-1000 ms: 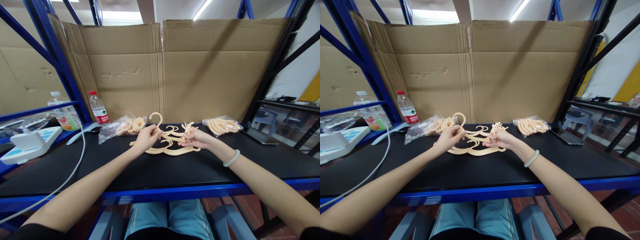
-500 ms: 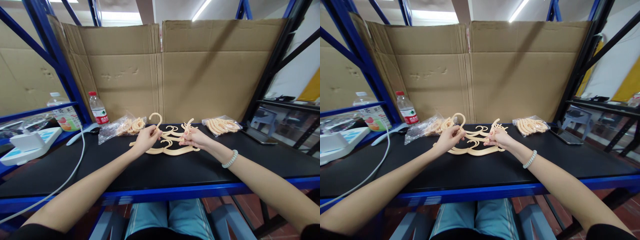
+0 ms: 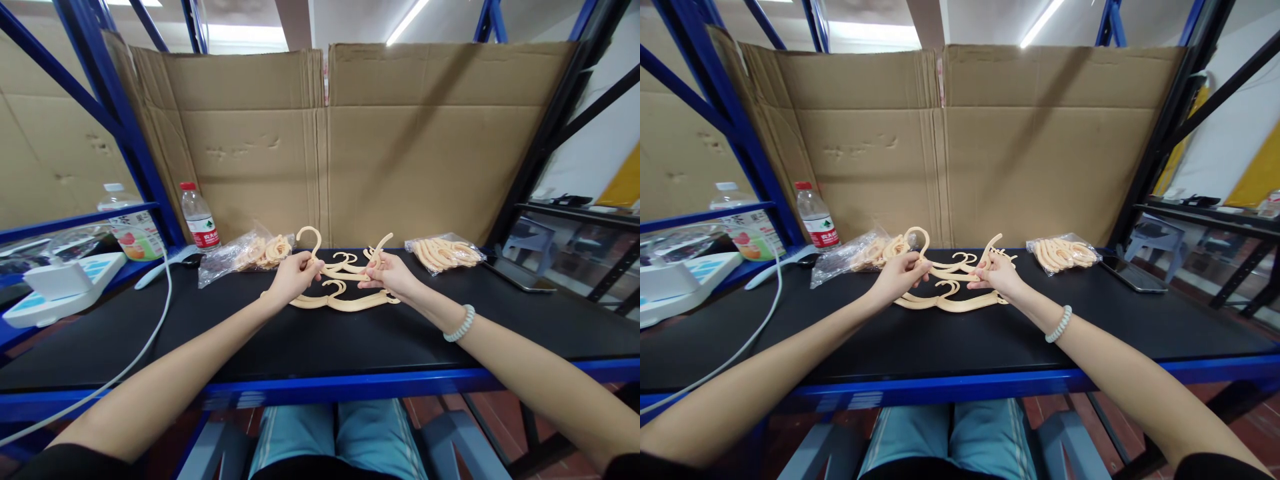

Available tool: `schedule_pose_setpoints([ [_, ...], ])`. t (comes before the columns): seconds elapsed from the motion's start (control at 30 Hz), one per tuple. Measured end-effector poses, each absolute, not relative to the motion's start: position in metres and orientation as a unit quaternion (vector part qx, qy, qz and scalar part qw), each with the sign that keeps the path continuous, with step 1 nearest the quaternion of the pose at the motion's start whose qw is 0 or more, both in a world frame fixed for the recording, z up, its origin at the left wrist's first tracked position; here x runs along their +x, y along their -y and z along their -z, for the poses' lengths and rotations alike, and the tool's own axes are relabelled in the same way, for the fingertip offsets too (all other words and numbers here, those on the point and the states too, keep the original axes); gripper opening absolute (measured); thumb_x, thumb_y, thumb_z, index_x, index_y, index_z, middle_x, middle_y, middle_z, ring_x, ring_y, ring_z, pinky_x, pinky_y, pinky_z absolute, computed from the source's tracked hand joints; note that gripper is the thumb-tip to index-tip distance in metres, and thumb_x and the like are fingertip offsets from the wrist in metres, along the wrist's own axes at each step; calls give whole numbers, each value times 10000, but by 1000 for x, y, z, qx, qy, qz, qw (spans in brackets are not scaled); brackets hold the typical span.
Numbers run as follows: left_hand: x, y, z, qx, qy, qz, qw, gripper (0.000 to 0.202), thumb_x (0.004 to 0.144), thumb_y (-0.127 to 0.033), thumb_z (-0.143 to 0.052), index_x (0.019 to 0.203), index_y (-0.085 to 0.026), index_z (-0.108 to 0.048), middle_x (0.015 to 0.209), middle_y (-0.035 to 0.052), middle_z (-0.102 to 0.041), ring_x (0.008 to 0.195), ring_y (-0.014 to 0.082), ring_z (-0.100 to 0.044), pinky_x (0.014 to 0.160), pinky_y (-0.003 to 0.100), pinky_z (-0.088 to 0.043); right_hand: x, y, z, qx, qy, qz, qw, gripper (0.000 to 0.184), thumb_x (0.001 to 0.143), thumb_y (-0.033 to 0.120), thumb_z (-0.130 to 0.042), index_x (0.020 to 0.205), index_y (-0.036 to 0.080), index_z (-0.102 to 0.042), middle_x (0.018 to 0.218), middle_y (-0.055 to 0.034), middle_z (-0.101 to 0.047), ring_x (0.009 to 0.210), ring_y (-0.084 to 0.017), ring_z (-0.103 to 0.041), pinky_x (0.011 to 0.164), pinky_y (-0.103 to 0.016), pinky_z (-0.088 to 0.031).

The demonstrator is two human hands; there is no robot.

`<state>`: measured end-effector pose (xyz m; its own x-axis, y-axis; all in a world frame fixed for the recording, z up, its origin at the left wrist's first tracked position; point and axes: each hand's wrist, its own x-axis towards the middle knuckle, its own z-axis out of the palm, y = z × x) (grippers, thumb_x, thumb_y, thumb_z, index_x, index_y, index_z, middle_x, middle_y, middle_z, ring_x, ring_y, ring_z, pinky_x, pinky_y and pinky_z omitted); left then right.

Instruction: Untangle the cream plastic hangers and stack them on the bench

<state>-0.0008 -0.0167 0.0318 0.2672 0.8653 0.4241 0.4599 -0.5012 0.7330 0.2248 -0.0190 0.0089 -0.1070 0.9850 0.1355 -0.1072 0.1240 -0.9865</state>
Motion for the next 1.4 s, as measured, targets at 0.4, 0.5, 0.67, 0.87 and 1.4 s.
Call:
schedule_pose_setpoints([
  [0.4, -2, 15, -31, 757, -438, -414, 251, 295, 794, -435, -533, 669, -174, -474, 616, 11, -626, 441, 85, -476, 433, 198, -357, 232, 18, -12, -396, 512, -579, 496, 224, 769, -16, -563, 700, 172, -464, 734, -42, -669, 653, -186, -706, 871, -488, -550],
  [0.5, -1, 15, -31, 759, -435, -417, 246, 290, 799, -426, -527, 667, -174, -469, 616, 10, -623, 444, 88, -481, 443, 203, -362, 233, 21, -16, -403, 508, -590, 482, 215, 785, -18, -523, 696, 169, -470, 740, -49, -677, 668, -188, -711, 904, -490, -525],
  [0.67, -3, 13, -28, 767, -432, -415, 228, 283, 813, -414, -516, 667, -176, -472, 612, 6, -625, 446, 94, -487, 467, 216, -370, 234, 21, -18, -407, 503, -607, 462, 224, 806, -17, -478, 679, 166, -462, 734, -65, -689, 696, -193, -717, 924, -474, -509],
  [0.87, -3, 14, -28, 787, -419, -429, 142, 262, 831, -379, -505, 659, -183, -479, 609, -2, -629, 520, 117, -497, 526, 229, -363, 240, 18, -18, -389, 486, -648, 439, 204, 763, -28, -529, 676, 151, -482, 784, -63, -688, 758, -207, -718, 905, -437, -527],
  [1.4, 4, 32, -36, 794, -397, -455, 75, 244, 845, -339, -503, 656, -184, -504, 555, -33, -553, 521, 107, -466, 563, 232, -351, 237, 13, -10, -372, 523, -558, 526, 251, 719, 36, -673, 681, 171, -464, 672, 18, -622, 652, -143, -688, 818, -410, -588],
])
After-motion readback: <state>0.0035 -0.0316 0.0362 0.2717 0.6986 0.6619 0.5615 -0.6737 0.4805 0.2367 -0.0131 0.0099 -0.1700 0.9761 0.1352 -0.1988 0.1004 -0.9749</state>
